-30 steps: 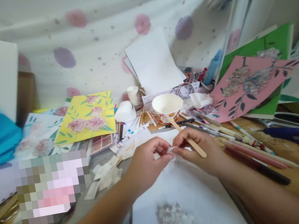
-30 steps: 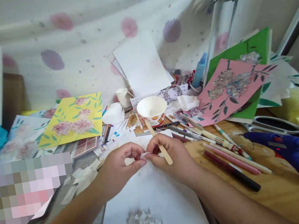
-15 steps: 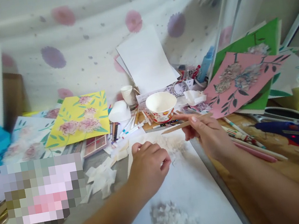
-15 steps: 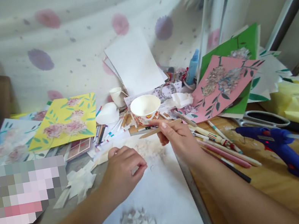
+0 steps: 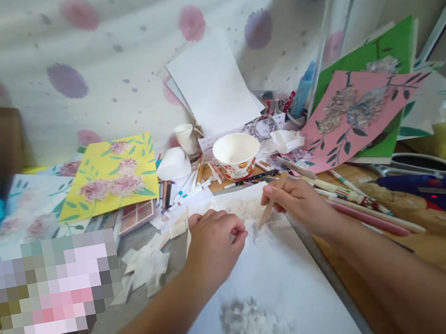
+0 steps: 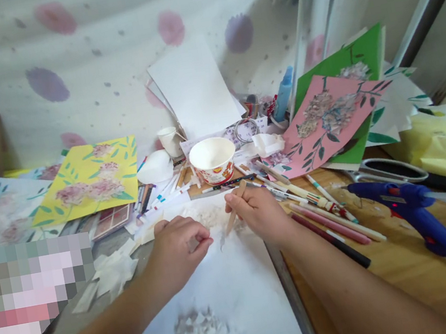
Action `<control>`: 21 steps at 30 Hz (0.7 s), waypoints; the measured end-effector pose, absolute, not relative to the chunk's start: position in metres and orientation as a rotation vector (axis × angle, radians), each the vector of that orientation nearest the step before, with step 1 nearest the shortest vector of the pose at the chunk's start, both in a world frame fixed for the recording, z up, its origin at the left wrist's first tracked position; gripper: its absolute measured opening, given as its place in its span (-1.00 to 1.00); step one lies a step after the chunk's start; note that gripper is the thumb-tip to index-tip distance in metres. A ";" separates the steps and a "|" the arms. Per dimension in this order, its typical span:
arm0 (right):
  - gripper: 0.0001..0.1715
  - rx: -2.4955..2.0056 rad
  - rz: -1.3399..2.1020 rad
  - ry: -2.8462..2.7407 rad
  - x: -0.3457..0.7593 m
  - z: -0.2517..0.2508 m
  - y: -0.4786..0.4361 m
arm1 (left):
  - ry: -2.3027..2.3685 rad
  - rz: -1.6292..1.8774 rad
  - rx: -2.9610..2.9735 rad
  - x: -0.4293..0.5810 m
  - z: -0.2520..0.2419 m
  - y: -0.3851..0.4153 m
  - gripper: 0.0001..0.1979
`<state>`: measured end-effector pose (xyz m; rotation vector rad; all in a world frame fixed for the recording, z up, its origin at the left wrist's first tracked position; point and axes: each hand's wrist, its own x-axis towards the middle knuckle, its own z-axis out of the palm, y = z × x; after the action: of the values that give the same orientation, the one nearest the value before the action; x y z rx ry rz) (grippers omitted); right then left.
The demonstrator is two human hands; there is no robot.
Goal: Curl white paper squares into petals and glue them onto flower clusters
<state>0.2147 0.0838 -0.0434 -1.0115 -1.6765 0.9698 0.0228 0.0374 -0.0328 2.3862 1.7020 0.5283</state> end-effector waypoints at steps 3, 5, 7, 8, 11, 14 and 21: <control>-0.51 -1.050 0.928 -1.639 0.218 -0.045 0.089 | 1.688 0.513 2.429 0.026 -0.035 0.039 -0.92; -0.50 -1.054 0.925 -1.625 0.220 -0.046 0.091 | 1.665 0.484 2.460 0.027 -0.036 0.040 -0.92; -0.51 -1.048 0.924 -1.611 0.220 -0.046 0.092 | 1.635 0.453 2.487 0.028 -0.037 0.041 -0.91; -0.50 -1.042 0.925 -1.602 0.220 -0.046 0.092 | 1.620 0.442 2.501 0.029 -0.037 0.041 -0.91; -0.52 -1.016 0.919 -1.561 0.218 -0.044 0.090 | 1.593 0.430 2.540 0.029 -0.037 0.042 -0.90; -0.53 -0.977 0.900 -1.512 0.215 -0.041 0.086 | 1.579 0.422 2.565 0.030 -0.037 0.042 -0.90; -0.52 -0.964 0.890 -1.584 0.207 -0.037 0.079 | 1.533 0.366 2.613 0.032 -0.035 0.042 -0.86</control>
<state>0.2069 0.0794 -0.0371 -0.9641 -1.5835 0.8896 0.0316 0.0423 -0.0353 2.6126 1.5329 0.3662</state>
